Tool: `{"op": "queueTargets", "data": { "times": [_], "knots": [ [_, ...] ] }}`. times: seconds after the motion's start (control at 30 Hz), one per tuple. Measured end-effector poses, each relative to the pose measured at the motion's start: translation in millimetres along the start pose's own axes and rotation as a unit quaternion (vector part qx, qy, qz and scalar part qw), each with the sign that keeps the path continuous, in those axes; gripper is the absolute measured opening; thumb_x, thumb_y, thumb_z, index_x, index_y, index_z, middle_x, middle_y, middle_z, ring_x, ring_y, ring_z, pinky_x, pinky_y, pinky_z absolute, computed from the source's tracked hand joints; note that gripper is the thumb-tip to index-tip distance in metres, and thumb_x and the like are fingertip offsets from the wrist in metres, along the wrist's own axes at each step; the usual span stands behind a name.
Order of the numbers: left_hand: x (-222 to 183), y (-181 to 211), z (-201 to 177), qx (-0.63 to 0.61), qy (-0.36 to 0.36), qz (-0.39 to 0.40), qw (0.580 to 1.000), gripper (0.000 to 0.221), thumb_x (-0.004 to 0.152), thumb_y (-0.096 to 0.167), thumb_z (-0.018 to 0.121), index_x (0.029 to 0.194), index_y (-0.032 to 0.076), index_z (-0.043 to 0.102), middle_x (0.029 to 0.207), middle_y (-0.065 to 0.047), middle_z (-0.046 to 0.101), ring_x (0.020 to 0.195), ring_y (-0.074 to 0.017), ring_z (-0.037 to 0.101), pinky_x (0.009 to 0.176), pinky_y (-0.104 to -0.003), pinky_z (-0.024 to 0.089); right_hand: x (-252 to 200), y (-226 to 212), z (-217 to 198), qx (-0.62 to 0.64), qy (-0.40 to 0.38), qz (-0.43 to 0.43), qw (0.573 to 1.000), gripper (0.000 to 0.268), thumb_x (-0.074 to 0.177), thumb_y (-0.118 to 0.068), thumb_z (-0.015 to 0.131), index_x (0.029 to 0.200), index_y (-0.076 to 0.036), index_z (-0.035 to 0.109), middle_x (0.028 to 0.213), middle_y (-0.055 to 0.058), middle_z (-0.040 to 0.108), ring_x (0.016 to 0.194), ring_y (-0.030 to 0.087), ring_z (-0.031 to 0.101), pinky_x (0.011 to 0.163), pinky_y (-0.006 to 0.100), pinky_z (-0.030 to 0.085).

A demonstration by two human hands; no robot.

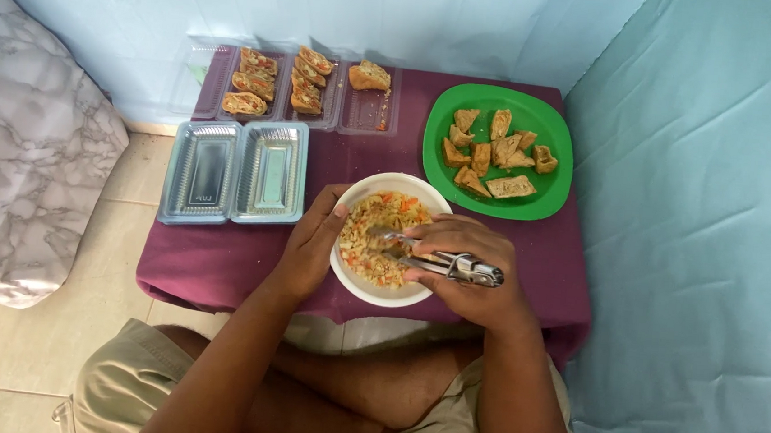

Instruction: Mixing food ingredients in a white bowl using metal tongs.

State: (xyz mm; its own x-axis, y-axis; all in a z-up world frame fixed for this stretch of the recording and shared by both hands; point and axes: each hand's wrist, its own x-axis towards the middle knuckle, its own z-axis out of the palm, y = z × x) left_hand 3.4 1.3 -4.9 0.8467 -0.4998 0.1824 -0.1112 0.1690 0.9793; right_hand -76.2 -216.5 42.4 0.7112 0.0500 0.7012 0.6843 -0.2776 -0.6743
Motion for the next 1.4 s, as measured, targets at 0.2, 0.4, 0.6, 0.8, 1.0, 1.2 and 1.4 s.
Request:
{"op": "queueTargets", "data": {
  "times": [0.2,0.4,0.6,0.8,1.0,1.2,1.4],
  "knots": [
    [-2,-2,4,-0.054,0.014,0.006,0.998,0.037,0.108,0.028,0.039,0.129,0.003,0.057,0.106,-0.014,0.062,0.105,-0.0232,0.061,0.102,-0.046,0.047,-7,8,-18,-0.003,0.052,-0.034,0.998,0.039,0.067,-0.018,0.098,0.089,0.004,0.073,0.096,0.024,0.078,0.097,0.039,0.079,0.098,0.052,0.058],
    [-17,19,14,-0.093,0.079,0.014,0.992,0.036,0.107,0.027,0.041,0.126,0.002,0.058,0.101,-0.012,0.064,0.1,-0.0177,0.063,0.094,-0.039,0.052,-30,22,-22,0.13,0.072,-0.05,0.988,0.051,0.068,-0.019,0.096,0.095,0.007,0.063,0.103,0.031,0.074,0.103,0.043,0.076,0.097,0.054,0.058],
    [-56,44,7,-0.125,0.148,-0.003,0.981,0.033,0.107,0.024,0.04,0.122,-0.001,0.057,0.101,-0.018,0.068,0.096,-0.021,0.063,0.09,-0.042,0.054,-32,11,-23,0.214,0.003,-0.047,0.976,0.047,0.073,-0.02,0.093,0.1,0.004,0.062,0.106,0.028,0.073,0.109,0.04,0.074,0.1,0.051,0.054],
    [-86,59,6,-0.082,0.164,-0.009,0.983,0.03,0.107,0.024,0.04,0.115,0.001,0.058,0.09,-0.013,0.062,0.09,-0.0215,0.062,0.087,-0.04,0.055,-18,-24,8,0.114,-0.05,-0.046,0.991,0.033,0.068,-0.016,0.097,0.087,-0.001,0.074,0.091,0.021,0.079,0.091,0.038,0.08,0.09,0.051,0.058],
    [-91,59,2,-0.088,0.182,0.01,0.979,0.032,0.107,0.028,0.04,0.117,0.002,0.055,0.089,-0.009,0.06,0.086,-0.0166,0.061,0.083,-0.037,0.054,-18,-34,12,0.071,0.003,-0.097,0.993,0.039,0.067,-0.013,0.097,0.089,0.005,0.071,0.096,0.025,0.078,0.095,0.04,0.079,0.091,0.05,0.06],
    [-92,59,12,-0.072,0.191,0.002,0.979,0.031,0.107,0.028,0.04,0.117,0.004,0.057,0.087,-0.006,0.056,0.088,-0.0148,0.06,0.086,-0.035,0.052,-23,-32,8,0.073,-0.017,-0.032,0.997,0.041,0.066,-0.012,0.098,0.093,0.005,0.071,0.099,0.025,0.078,0.097,0.041,0.079,0.089,0.05,0.059],
    [-80,48,15,-0.054,0.182,0.003,0.982,0.034,0.107,0.029,0.038,0.12,0.004,0.057,0.087,-0.011,0.059,0.088,-0.0184,0.063,0.087,-0.037,0.053,-20,-29,6,0.052,-0.004,-0.039,0.998,0.039,0.069,-0.012,0.096,0.094,0.004,0.072,0.101,0.025,0.078,0.096,0.04,0.079,0.088,0.048,0.059]
  ]
}}
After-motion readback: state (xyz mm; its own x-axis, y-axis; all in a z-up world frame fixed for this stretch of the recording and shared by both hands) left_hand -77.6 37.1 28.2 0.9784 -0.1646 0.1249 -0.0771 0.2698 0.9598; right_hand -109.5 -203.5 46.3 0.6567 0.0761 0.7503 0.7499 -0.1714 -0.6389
